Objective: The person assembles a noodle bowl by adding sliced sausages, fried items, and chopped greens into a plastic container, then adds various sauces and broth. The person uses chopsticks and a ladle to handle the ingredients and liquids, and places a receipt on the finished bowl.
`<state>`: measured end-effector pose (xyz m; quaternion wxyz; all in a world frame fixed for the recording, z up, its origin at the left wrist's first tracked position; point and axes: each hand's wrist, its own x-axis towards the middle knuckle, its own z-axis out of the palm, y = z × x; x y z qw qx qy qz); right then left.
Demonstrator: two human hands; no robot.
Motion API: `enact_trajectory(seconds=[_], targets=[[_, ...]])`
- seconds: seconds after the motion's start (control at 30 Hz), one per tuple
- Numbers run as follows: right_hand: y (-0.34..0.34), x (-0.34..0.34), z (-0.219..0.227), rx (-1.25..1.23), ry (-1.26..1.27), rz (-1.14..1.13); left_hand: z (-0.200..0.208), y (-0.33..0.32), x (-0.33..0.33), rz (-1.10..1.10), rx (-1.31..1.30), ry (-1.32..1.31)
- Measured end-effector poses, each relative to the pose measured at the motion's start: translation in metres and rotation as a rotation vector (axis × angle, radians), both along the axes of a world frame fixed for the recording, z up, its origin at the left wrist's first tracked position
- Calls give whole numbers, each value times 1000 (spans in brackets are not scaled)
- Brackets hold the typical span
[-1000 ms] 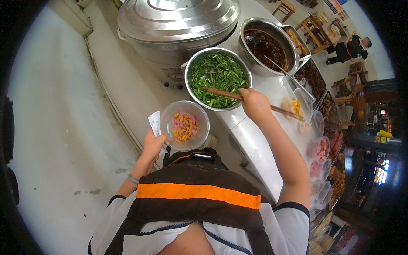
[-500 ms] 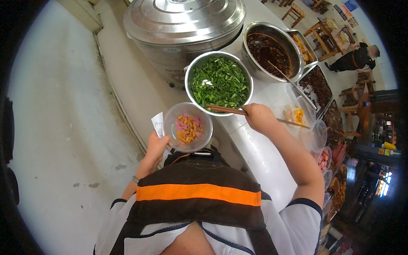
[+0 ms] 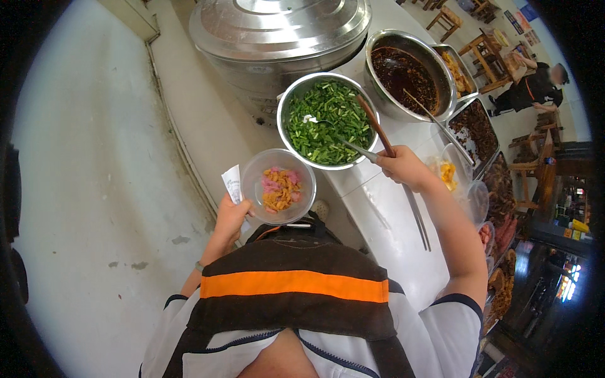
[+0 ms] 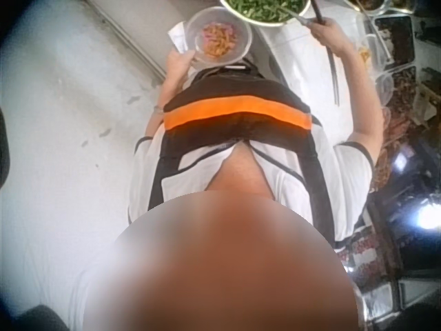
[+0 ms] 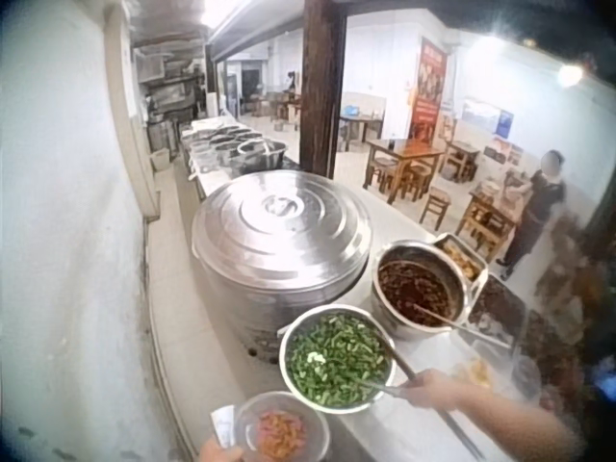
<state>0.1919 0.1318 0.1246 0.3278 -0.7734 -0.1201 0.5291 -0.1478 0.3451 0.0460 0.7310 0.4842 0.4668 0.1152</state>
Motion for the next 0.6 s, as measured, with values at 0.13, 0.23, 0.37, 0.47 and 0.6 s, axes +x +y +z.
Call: enact_trajectory(seconds=[0.13, 0.23, 0.37, 0.47, 0.6], targets=[[-5, -4, 6, 40, 24, -129, 11, 5, -1, -4, 9, -31], [-7, -14, 21, 109, 12, -208, 23, 11, 1, -24, 25, -34], [-16, -30, 56, 187, -72, -224, 40, 17, 4, 15, 43, -25], [-21, -62, 70, 286, -354, -28, 51, 23, 5, 19, 40, -57], [-12, -114, 51, 558, -961, 566, 58, 28, 6, 24, -1, -59]])
